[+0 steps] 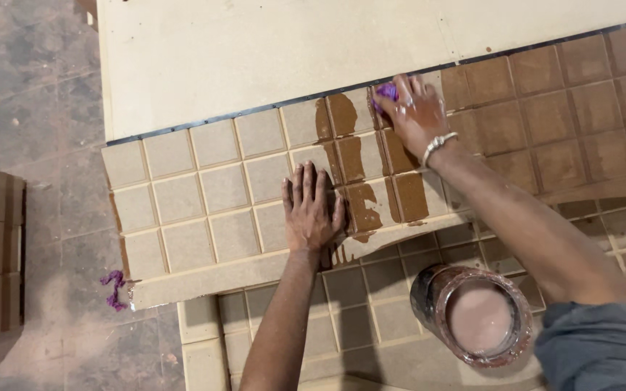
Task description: The person applies a brown liquid finish to a tiled wooden surface using a purple cloth. They repeatedly dip the cloth into a metal container and wipe the liquid onto the tiles, covering the surface progressively.
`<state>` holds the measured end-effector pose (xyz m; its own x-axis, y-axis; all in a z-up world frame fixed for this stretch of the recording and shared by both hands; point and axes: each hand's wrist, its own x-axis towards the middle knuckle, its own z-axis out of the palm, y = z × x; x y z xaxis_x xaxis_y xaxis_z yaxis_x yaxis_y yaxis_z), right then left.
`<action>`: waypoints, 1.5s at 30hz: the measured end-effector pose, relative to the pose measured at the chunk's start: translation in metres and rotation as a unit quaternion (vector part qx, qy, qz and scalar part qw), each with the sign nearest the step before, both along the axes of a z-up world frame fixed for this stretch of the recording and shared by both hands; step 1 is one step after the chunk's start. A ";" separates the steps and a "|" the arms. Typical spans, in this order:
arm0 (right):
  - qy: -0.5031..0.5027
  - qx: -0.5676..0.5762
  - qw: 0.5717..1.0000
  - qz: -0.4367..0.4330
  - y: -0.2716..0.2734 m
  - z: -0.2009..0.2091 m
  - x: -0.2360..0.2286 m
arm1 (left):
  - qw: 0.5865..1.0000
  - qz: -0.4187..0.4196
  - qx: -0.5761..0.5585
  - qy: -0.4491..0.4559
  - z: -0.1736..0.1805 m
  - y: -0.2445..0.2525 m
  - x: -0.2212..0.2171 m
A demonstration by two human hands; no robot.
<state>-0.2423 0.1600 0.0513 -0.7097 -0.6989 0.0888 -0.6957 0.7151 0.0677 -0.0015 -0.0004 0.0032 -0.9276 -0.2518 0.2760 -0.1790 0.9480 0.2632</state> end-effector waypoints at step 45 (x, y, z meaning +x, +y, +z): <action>-0.567 -0.232 0.735 -0.290 0.402 -0.039 0.258 | 1.000 -0.004 0.014 0.015 -0.014 -0.003 0.002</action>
